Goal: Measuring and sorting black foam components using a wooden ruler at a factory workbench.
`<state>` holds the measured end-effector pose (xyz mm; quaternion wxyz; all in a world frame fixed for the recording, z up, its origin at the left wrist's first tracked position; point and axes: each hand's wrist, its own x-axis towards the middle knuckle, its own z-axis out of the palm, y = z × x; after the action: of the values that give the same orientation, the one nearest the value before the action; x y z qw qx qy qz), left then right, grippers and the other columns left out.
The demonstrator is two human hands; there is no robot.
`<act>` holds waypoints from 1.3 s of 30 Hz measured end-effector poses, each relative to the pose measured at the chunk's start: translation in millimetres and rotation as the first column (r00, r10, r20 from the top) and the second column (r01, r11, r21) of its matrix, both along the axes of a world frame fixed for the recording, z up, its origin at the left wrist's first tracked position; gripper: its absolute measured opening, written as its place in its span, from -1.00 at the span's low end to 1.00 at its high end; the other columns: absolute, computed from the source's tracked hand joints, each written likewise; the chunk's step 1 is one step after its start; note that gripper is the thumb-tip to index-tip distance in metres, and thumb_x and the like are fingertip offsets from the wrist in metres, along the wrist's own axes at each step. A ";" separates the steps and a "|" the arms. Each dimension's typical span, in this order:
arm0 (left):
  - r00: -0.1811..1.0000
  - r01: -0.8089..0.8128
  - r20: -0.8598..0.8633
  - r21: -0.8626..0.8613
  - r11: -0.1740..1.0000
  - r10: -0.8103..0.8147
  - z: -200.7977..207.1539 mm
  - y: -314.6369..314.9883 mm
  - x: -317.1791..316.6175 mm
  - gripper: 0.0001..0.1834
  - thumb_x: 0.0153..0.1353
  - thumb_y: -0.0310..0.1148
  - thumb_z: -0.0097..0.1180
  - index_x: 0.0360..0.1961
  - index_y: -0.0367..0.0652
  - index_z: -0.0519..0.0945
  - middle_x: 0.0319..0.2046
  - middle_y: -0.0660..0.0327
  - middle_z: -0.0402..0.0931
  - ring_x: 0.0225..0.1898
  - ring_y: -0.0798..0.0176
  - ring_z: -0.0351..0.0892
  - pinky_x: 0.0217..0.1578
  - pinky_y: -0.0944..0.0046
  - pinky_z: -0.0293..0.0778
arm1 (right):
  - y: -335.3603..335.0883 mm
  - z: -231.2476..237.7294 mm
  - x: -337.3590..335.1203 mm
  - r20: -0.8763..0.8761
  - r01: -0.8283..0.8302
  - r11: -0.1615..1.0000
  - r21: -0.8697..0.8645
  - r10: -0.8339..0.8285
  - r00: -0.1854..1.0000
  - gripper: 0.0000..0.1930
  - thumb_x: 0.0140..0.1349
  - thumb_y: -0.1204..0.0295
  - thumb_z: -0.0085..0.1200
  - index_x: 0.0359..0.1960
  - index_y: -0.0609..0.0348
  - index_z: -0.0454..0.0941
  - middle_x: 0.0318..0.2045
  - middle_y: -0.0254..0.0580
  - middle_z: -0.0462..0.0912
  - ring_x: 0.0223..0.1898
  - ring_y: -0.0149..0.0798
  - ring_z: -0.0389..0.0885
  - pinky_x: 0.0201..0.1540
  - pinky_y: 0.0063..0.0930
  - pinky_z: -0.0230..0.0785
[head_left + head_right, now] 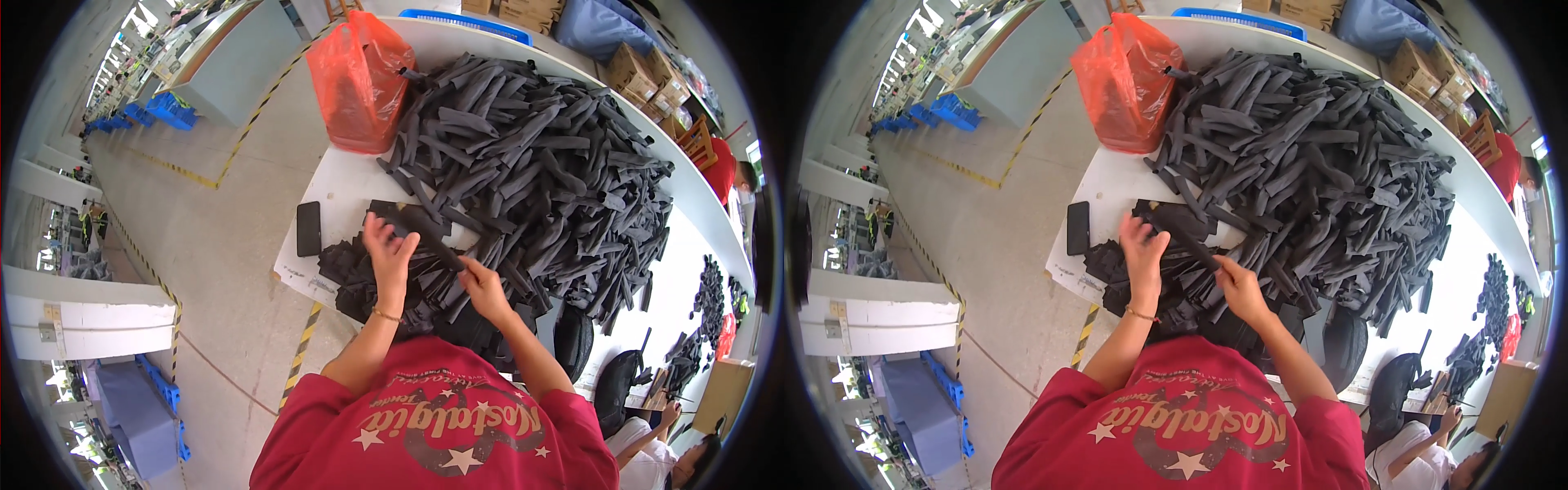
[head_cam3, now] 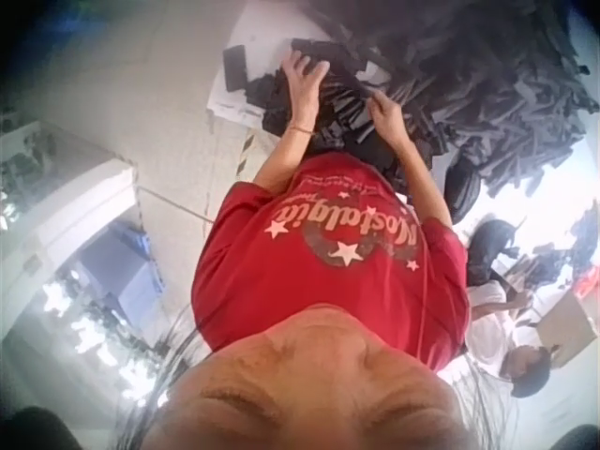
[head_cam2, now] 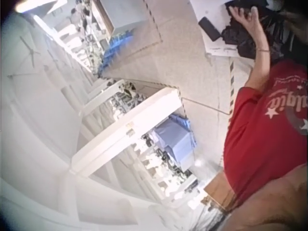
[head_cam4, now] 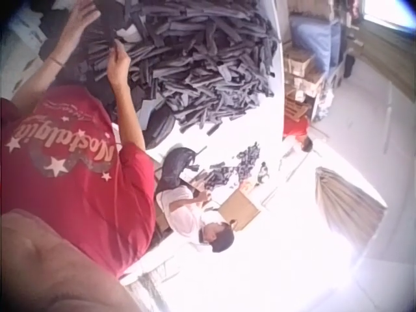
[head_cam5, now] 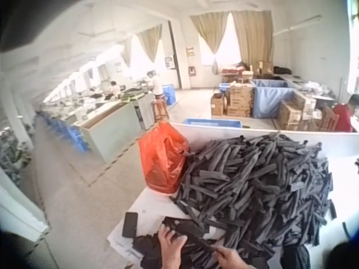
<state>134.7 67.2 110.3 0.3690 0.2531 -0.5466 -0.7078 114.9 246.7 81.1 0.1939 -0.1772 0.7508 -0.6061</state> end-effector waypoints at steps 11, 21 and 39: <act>0.983 0.133 0.006 0.670 0.730 -0.185 -5.9 -8.9 -12.2 -0.72 0.25 -0.19 0.21 -0.30 -0.22 0.58 -0.58 0.26 0.50 -0.57 0.31 0.50 -0.56 0.38 0.40 | -39.8 -6.1 55.0 -0.244 0.175 0.966 0.188 -0.126 0.962 -0.92 0.26 0.54 0.01 -0.33 0.33 0.44 -0.53 0.25 0.54 -0.44 0.28 0.54 -0.43 -0.04 0.37; 0.997 0.067 -0.008 0.671 0.739 -0.083 -17.8 -39.4 -22.6 -0.64 0.34 -0.05 0.06 -0.42 -0.13 0.46 -0.79 0.44 0.11 -0.84 0.51 -0.04 -0.79 0.44 -0.10 | 70.5 29.0 109.0 -0.202 -0.011 0.956 0.295 0.073 0.977 -0.89 0.26 0.49 0.07 -0.39 0.29 0.49 -0.59 0.06 0.54 -0.56 0.02 0.60 -0.51 -0.25 0.41; 0.299 0.870 0.197 0.346 0.352 -0.934 -12.2 -5.6 -6.6 -0.70 0.38 -0.18 -0.03 -0.28 -0.23 0.49 -0.46 0.22 0.52 -0.50 0.43 0.50 -0.47 0.42 0.43 | -26.2 33.6 -36.6 -0.158 0.134 0.990 0.035 -0.127 0.979 -0.85 0.18 0.55 0.15 -0.48 0.35 0.45 -0.58 -0.20 0.36 -0.54 -0.28 0.31 -0.46 -0.45 0.18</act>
<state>128.1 61.6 98.1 -0.2250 0.0573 -0.5870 -0.7756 78.3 220.5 114.7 0.0987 -0.1697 0.7872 -0.5846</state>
